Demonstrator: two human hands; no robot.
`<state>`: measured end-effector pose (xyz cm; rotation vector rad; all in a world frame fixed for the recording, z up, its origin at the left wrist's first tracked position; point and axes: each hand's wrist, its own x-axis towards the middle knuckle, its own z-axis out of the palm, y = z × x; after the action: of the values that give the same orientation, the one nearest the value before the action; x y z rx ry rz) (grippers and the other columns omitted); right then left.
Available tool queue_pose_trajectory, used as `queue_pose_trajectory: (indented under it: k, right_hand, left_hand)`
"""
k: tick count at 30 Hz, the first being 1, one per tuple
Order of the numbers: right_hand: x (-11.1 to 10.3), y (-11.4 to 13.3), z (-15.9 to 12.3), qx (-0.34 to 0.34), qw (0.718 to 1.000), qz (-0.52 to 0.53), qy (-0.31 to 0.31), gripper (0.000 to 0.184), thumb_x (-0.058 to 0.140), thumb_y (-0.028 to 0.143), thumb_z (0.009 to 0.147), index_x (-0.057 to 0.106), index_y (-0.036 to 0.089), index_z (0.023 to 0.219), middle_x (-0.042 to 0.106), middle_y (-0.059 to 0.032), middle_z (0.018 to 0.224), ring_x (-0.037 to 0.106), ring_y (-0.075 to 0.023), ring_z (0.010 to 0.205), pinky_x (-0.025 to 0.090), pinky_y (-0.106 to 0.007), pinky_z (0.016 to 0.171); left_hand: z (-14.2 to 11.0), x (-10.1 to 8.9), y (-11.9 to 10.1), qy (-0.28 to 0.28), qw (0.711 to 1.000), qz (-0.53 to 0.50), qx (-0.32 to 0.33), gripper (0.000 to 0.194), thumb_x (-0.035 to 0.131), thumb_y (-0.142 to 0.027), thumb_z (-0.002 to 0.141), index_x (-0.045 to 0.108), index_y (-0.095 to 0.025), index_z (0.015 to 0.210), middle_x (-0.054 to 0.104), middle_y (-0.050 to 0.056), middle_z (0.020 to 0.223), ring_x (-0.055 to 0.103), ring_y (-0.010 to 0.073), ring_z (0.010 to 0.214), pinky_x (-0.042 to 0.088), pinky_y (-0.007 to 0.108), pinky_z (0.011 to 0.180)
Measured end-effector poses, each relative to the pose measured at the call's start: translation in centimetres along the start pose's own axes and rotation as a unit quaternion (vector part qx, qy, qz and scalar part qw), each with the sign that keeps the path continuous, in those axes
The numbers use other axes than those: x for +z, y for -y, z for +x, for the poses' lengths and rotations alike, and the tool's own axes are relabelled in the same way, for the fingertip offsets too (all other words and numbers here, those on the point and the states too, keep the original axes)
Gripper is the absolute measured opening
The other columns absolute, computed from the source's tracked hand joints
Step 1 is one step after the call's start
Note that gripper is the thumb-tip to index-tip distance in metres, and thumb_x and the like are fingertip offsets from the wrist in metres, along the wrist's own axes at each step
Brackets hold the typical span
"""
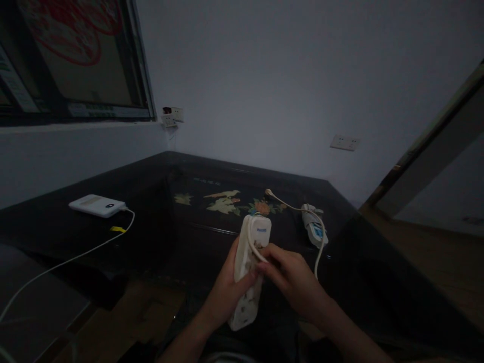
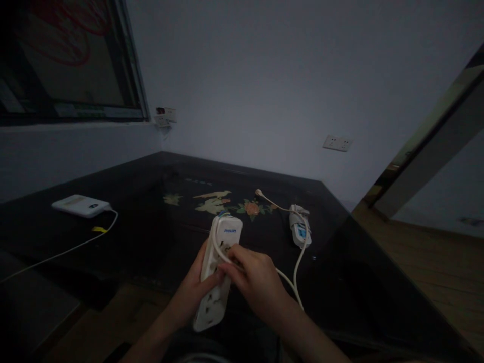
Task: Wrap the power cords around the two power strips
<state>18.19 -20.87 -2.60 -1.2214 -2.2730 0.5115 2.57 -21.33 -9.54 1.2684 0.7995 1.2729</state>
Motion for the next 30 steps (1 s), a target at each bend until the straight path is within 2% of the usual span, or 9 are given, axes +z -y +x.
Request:
queue_pose_trajectory:
  k: [4,6,9,13,15,18,21,25,30]
  right_hand:
    - [-0.3,-0.6,-0.6,0.000,0.993,0.115,0.016,0.023,0.045,0.025,0.094,0.053,0.018,0.075,0.055,0.0031,0.066,0.051,-0.0103,0.060,0.037,-0.019,0.054]
    - [-0.4,-0.7,-0.7,-0.014,0.991,0.130,0.015,0.027,0.041,0.028,0.096,0.056,0.018,0.077,0.058,0.0018,0.069,0.053,-0.0111,0.063,0.039,-0.020,0.057]
    - [-0.4,-0.9,-0.8,-0.037,0.991,0.127,0.009,0.030,0.038,0.032,0.097,0.061,0.018,0.084,0.062,-0.0010,0.076,0.058,-0.0134,0.071,0.043,-0.022,0.064]
    - [0.1,-1.4,-0.8,-0.048,0.992,0.116,-0.006,0.025,0.041,0.028,0.096,0.061,0.020,0.109,0.067,-0.0064,0.104,0.061,-0.0182,0.099,0.045,-0.028,0.087]
    - [0.5,-1.7,-0.8,-0.050,0.993,0.106,-0.021,0.029,0.041,0.025,0.095,0.056,0.021,0.120,0.065,-0.0079,0.113,0.058,-0.0196,0.108,0.043,-0.030,0.092]
    - [1.0,-2.1,-1.0,-0.025,0.992,0.113,-0.057,0.030,0.039,0.024,0.095,0.053,0.019,0.122,0.068,-0.0061,0.094,0.064,-0.0174,0.089,0.049,-0.027,0.076]
    - [1.1,-2.0,-1.2,-0.012,0.984,0.135,-0.112,0.023,0.041,0.024,0.095,0.055,0.019,0.112,0.066,-0.0012,0.076,0.063,-0.0134,0.067,0.048,-0.021,0.060]
    - [0.8,-1.4,-1.0,-0.056,0.977,0.124,-0.163,0.015,0.049,0.021,0.091,0.061,0.020,0.100,0.071,-0.0028,0.085,0.067,-0.0133,0.074,0.050,-0.019,0.064]
    - [1.0,-1.4,-0.8,-0.103,0.973,0.070,-0.196,0.017,0.051,0.018,0.090,0.065,0.018,0.099,0.074,-0.0045,0.088,0.070,-0.0146,0.077,0.053,-0.019,0.067]
  left_hand:
    - [0.1,-0.6,0.0,-0.022,0.997,-0.061,-0.029,0.078,0.063,-0.043,0.080,0.024,-0.026,0.145,0.051,0.008,0.137,0.052,0.0290,0.119,0.046,0.039,0.096]
    - [0.1,-0.7,0.0,-0.015,0.997,-0.064,-0.031,0.078,0.065,-0.042,0.079,0.025,-0.026,0.144,0.052,0.008,0.135,0.053,0.0284,0.117,0.046,0.038,0.095]
    - [0.1,-0.7,-0.1,-0.037,0.998,-0.055,-0.011,0.077,0.069,-0.039,0.077,0.031,-0.025,0.142,0.051,0.007,0.135,0.051,0.0266,0.119,0.043,0.033,0.097]
    - [0.1,-0.7,-0.6,-0.043,0.989,-0.123,-0.067,0.080,0.069,-0.037,0.077,0.025,-0.028,0.143,0.061,0.009,0.118,0.064,0.0214,0.088,0.052,0.032,0.076]
    - [0.0,-0.8,-0.9,-0.039,0.979,-0.171,-0.101,0.080,0.069,-0.035,0.077,0.023,-0.029,0.143,0.065,0.008,0.108,0.066,0.0194,0.076,0.053,0.030,0.066]
    - [0.0,-0.7,-1.2,-0.026,0.967,-0.224,-0.118,0.073,0.068,-0.034,0.079,0.028,-0.028,0.140,0.066,0.010,0.104,0.067,0.0200,0.071,0.054,0.030,0.060]
    - [0.0,-0.4,-1.3,-0.023,0.963,-0.244,-0.112,0.065,0.066,-0.033,0.080,0.032,-0.026,0.136,0.067,0.011,0.104,0.068,0.0209,0.073,0.055,0.031,0.060]
    - [0.0,-0.2,-1.4,-0.040,0.964,-0.238,-0.109,0.068,0.070,-0.032,0.077,0.033,-0.026,0.134,0.068,0.010,0.103,0.069,0.0212,0.074,0.055,0.030,0.061]
    - [-0.1,-0.2,-1.3,-0.053,0.963,-0.234,-0.124,0.065,0.072,-0.041,0.074,0.043,-0.018,0.127,0.071,0.013,0.095,0.070,0.0234,0.071,0.054,0.027,0.056]
